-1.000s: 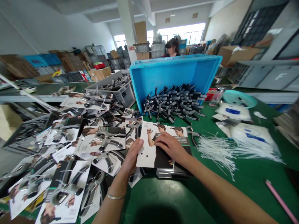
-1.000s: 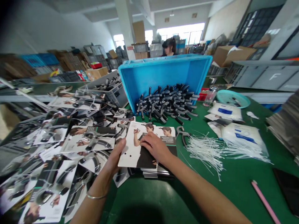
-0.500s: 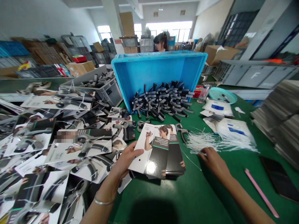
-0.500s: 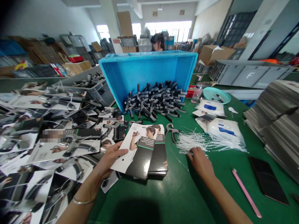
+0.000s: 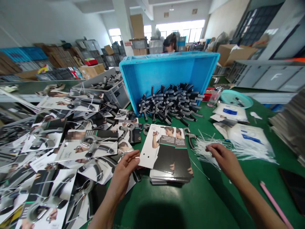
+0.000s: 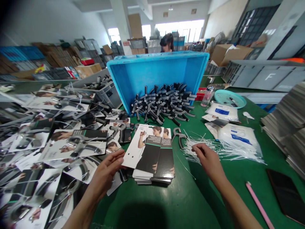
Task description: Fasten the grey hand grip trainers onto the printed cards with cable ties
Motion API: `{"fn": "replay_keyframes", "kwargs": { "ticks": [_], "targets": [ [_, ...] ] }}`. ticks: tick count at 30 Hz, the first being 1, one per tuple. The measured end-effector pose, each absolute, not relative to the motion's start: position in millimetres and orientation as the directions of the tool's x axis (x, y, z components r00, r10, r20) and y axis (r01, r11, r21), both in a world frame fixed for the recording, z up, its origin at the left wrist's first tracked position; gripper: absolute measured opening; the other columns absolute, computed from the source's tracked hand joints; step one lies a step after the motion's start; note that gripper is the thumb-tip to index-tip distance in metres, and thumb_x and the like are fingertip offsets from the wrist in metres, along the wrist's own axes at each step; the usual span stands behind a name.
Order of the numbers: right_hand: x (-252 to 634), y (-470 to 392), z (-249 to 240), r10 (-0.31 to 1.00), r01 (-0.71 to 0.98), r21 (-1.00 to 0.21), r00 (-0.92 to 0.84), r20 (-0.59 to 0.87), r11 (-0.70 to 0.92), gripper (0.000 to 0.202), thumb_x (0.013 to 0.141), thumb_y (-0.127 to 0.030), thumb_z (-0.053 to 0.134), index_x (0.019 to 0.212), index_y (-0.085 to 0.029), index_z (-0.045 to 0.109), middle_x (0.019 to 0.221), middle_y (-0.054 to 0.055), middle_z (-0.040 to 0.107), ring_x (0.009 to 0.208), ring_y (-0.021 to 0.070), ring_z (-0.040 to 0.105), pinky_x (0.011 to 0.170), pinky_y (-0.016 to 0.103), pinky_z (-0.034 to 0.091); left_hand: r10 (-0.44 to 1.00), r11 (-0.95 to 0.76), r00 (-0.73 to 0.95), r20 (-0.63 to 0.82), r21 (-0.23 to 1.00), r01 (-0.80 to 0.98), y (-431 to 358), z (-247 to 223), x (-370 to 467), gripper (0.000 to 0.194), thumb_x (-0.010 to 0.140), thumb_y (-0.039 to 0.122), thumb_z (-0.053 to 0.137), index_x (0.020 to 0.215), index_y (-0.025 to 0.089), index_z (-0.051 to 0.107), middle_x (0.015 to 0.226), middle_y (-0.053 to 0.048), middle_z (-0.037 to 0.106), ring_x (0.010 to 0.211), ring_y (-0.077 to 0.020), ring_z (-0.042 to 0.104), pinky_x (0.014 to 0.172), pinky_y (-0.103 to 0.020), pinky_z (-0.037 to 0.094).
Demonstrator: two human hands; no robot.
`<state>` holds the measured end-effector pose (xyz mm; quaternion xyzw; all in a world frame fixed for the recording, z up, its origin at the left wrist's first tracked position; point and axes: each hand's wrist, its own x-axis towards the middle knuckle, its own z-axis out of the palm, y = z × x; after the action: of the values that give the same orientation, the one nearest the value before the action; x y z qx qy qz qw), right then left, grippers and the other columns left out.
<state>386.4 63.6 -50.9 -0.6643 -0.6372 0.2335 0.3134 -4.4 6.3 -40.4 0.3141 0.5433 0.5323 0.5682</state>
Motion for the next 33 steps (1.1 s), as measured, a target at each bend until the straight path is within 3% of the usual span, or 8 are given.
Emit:
{"fn": "replay_keyframes", "kwargs": {
  "ticks": [4,8,11,14,17,21,29,33],
  "targets": [
    [341.5,43.9,3.7,0.99,0.386,-0.922,-0.136,-0.034,0.022,0.03,0.093,-0.051,0.056,0.095,-0.023,0.066,0.083,0.002,0.067,0.059,0.0138,0.049,0.055,0.027,0.039,0.938,0.081,-0.338,-0.077,0.997,-0.002,5.2,-29.6,2.1,0.039,0.082,0.035,0.074,0.118,0.021,0.067,0.126,-0.009,0.066,0.117,-0.0238,0.06,0.102,-0.033,0.046],
    [287.1,25.1,26.6,0.835,0.248,-0.966,-0.516,-0.191,-0.068,0.028,0.093,-0.048,0.059,0.089,-0.021,0.065,0.078,0.001,0.065,0.063,0.0128,0.051,0.057,0.024,0.037,0.874,-0.134,-0.433,0.222,0.965,0.225,-9.5,-7.4,16.7,0.022,0.088,0.03,0.068,0.109,0.024,0.072,0.122,-0.005,0.066,0.12,-0.0222,0.056,0.108,-0.031,0.04],
    [254.1,20.2,23.5,0.783,0.245,-0.967,-0.588,-0.202,-0.066,0.025,0.093,-0.043,0.058,0.083,-0.019,0.062,0.075,0.0,0.062,0.067,0.0133,0.051,0.06,0.024,0.037,0.97,-0.035,-0.237,0.047,0.998,0.057,-24.5,0.1,26.4,0.025,0.087,0.036,0.068,0.109,0.023,0.073,0.098,-0.005,0.07,0.084,-0.0184,0.065,0.082,-0.028,0.053],
    [231.4,20.3,19.6,0.753,0.337,-0.941,-0.627,-0.198,0.034,0.021,0.092,-0.035,0.057,0.079,-0.019,0.058,0.068,-0.002,0.053,0.063,0.0123,0.045,0.057,0.024,0.033,1.0,0.003,0.019,-0.003,1.0,-0.012,-33.0,-0.6,32.4,0.026,0.085,0.037,0.07,0.104,0.02,0.076,0.088,-0.005,0.067,0.063,-0.0137,0.061,0.06,-0.025,0.051],
    [222.0,22.1,21.0,0.737,0.431,-0.885,-0.654,-0.173,0.175,0.018,0.091,-0.03,0.057,0.078,-0.018,0.058,0.07,-0.002,0.052,0.065,0.0123,0.045,0.058,0.024,0.033,0.999,-0.034,0.005,0.033,0.99,0.137,-33.5,-2.8,32.6,0.018,0.087,0.032,0.068,0.084,0.017,0.077,0.08,-0.003,0.062,0.058,-0.0102,0.058,0.055,-0.021,0.048],
    [230.7,27.6,23.0,0.775,0.493,-0.831,-0.618,-0.128,0.257,0.017,0.092,-0.032,0.058,0.082,-0.018,0.062,0.085,0.002,0.06,0.077,0.0155,0.054,0.068,0.026,0.039,0.993,0.089,0.06,-0.102,0.977,0.192,-32.2,-11.0,27.8,0.016,0.086,0.029,0.067,0.081,0.016,0.075,0.078,-0.002,0.06,0.053,-0.009,0.058,0.05,-0.02,0.048],
    [254.0,32.4,13.5,0.844,0.309,-0.951,-0.504,-0.185,-0.023,0.026,0.092,-0.046,0.062,0.094,-0.02,0.067,0.084,0.001,0.063,0.076,0.0157,0.056,0.067,0.026,0.04,0.993,0.115,0.004,-0.116,0.993,0.033,-37.2,-31.4,19.4,0.013,0.083,0.029,0.07,0.085,0.017,0.075,0.082,-0.002,0.059,0.057,-0.0113,0.063,0.053,-0.022,0.052],
    [233.5,23.0,4.3,0.874,-0.008,-0.98,-0.454,-0.172,-0.196,0.039,0.086,-0.045,0.071,0.117,-0.023,0.064,0.083,0.0,0.062,0.077,0.0149,0.057,0.07,0.026,0.043,0.991,-0.036,-0.12,0.051,0.992,0.122,-39.3,-26.0,28.2,0.011,0.089,0.025,0.065,0.089,0.018,0.074,0.085,-0.003,0.063,0.062,-0.0119,0.064,0.058,-0.022,0.052]
  ]
}}
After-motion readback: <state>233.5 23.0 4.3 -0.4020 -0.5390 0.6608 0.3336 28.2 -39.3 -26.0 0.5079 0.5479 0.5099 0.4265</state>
